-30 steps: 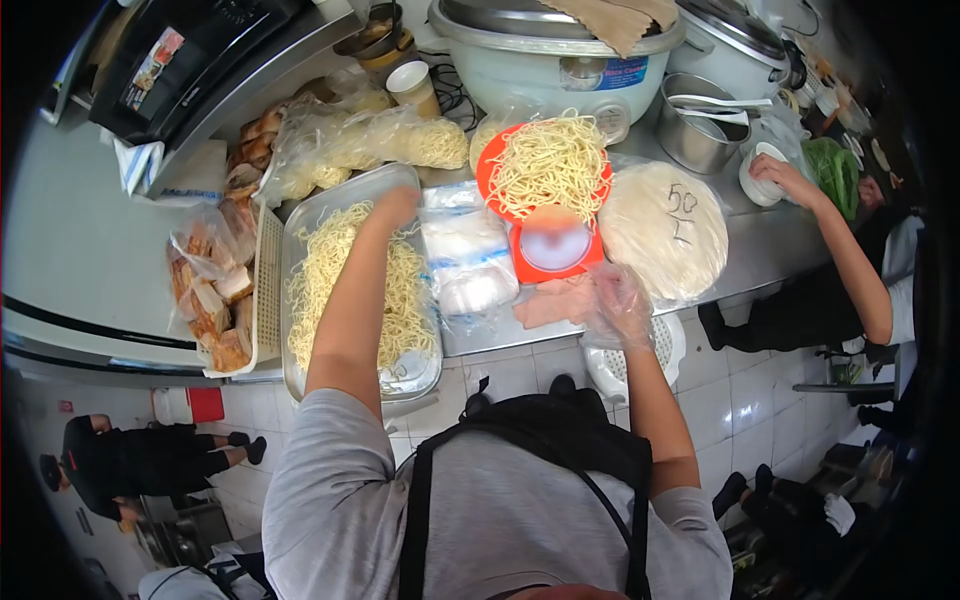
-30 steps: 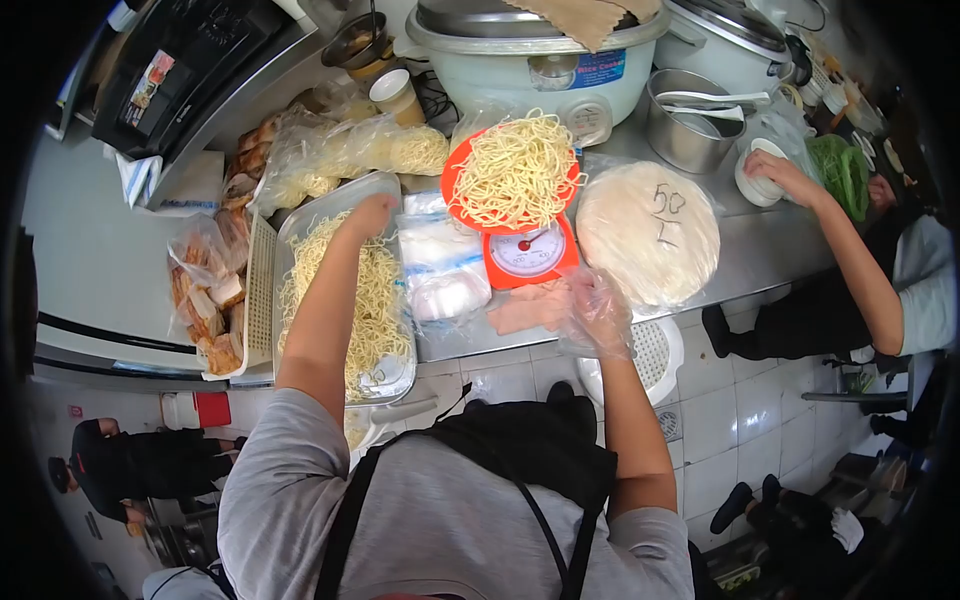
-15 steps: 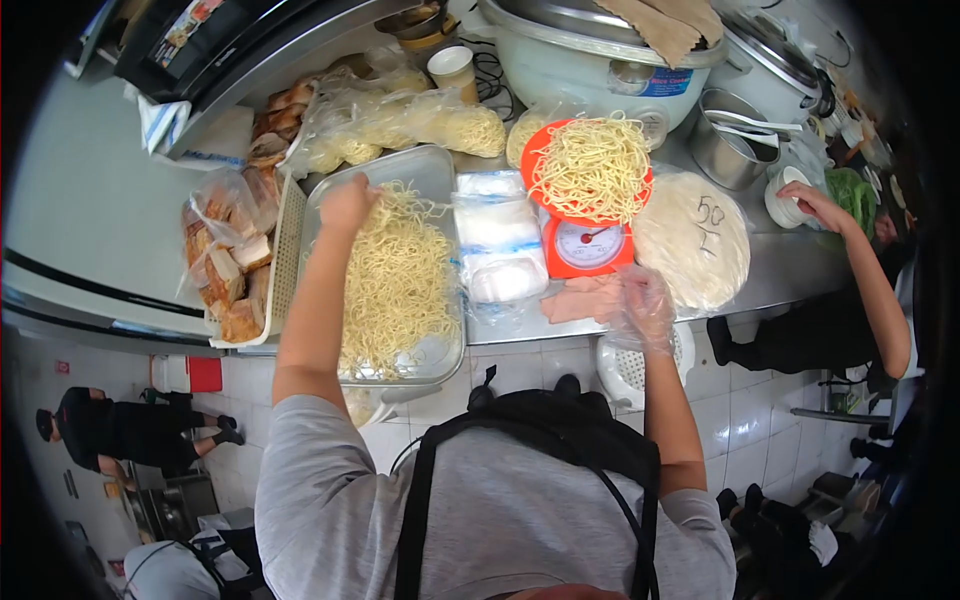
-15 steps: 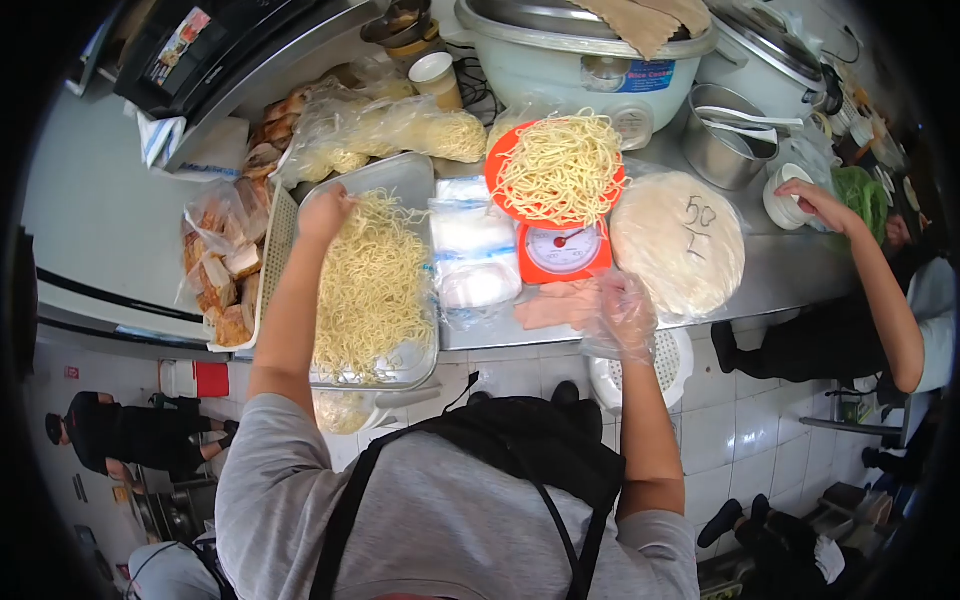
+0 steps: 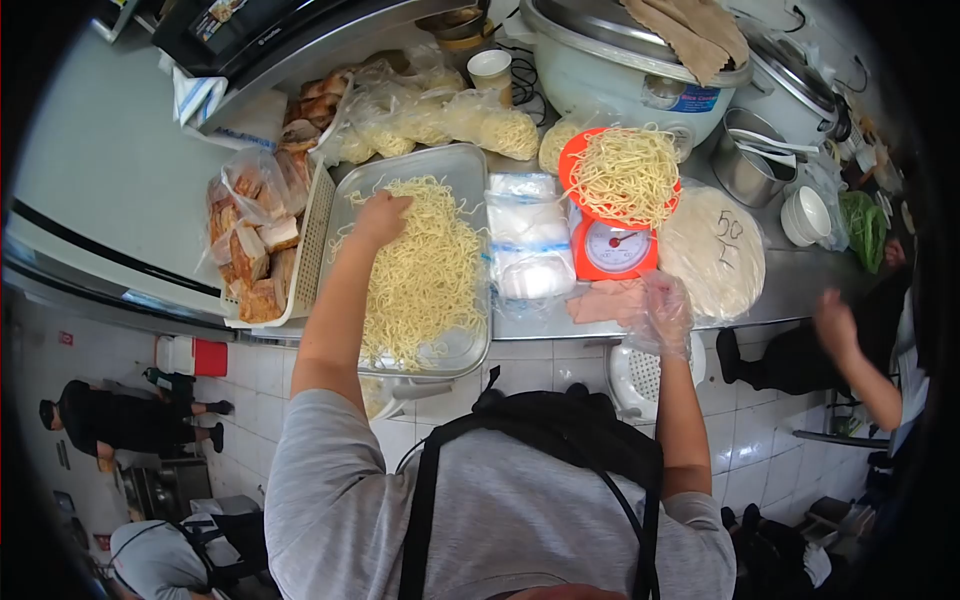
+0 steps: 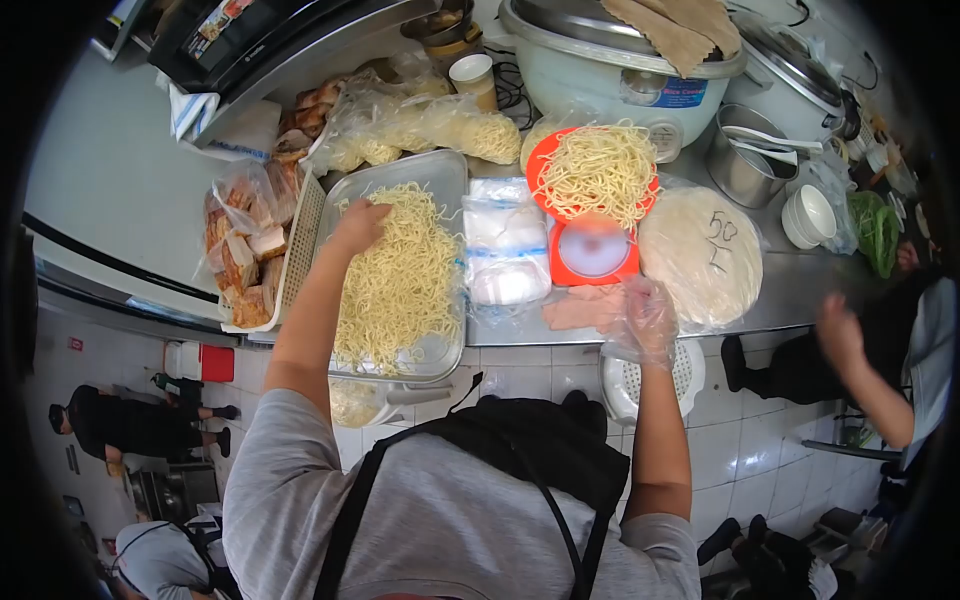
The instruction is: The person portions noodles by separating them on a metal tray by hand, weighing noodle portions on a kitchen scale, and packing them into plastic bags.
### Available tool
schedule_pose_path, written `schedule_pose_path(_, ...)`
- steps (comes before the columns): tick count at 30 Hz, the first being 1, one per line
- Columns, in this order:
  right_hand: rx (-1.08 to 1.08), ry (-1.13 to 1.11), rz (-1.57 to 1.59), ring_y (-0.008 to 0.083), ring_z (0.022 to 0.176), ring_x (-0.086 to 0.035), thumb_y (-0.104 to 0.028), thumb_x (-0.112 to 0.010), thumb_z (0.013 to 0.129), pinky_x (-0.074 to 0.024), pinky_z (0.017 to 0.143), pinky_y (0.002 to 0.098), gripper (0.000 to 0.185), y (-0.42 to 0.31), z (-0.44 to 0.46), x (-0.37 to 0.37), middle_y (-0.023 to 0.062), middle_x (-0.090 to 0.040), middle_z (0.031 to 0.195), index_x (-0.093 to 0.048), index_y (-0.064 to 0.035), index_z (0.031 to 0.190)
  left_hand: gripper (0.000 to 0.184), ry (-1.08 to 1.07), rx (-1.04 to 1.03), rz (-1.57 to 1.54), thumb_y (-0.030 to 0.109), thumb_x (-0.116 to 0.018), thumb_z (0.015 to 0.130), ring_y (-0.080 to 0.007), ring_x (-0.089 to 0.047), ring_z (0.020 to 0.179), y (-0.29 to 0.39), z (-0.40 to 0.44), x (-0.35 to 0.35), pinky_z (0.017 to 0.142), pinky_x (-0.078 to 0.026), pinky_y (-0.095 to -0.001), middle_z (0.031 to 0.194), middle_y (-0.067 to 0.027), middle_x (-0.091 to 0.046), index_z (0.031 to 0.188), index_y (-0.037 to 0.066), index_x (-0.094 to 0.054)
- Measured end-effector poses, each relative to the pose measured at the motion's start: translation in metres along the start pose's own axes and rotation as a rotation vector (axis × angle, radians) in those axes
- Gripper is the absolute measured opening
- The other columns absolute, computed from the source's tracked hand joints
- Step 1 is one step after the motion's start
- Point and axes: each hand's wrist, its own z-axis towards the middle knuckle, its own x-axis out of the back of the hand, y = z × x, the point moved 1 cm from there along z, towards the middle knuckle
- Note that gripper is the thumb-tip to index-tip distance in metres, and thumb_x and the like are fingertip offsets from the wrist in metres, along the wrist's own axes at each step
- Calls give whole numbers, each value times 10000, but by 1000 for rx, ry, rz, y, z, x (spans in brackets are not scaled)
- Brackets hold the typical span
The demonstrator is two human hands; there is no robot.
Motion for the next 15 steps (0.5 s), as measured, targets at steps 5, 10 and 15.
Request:
schedule_pose_path(5,24,-9,-101,241,765,-572,-161,-531,773,-449,680,317,169,-4,1,2,119,-586,817,-588,-51,888,212,11,87,40,177,-548,724,-306,-519,880,-6,1,-5,759,-427,-388,965,-146,-523,919,102,-585)
schedule_pose_path(10,22,8,-125,238,749,-572,-142,-539,763,-450,676,317,151,-5,1,2,110,-586,817,-593,-60,879,214,283,183,-355,197,-490,794,-327,-534,727,-17,-9,80,671,-426,-352,783,-199,-546,863,4,-551)
schedule_pose_path(15,46,23,-101,238,739,-570,-126,-543,761,-451,671,325,132,-5,0,-1,104,-584,810,-595,-65,866,226,762,139,-815,208,-400,871,-130,-552,646,-12,-21,184,549,-413,-255,693,-34,-562,792,45,-534)
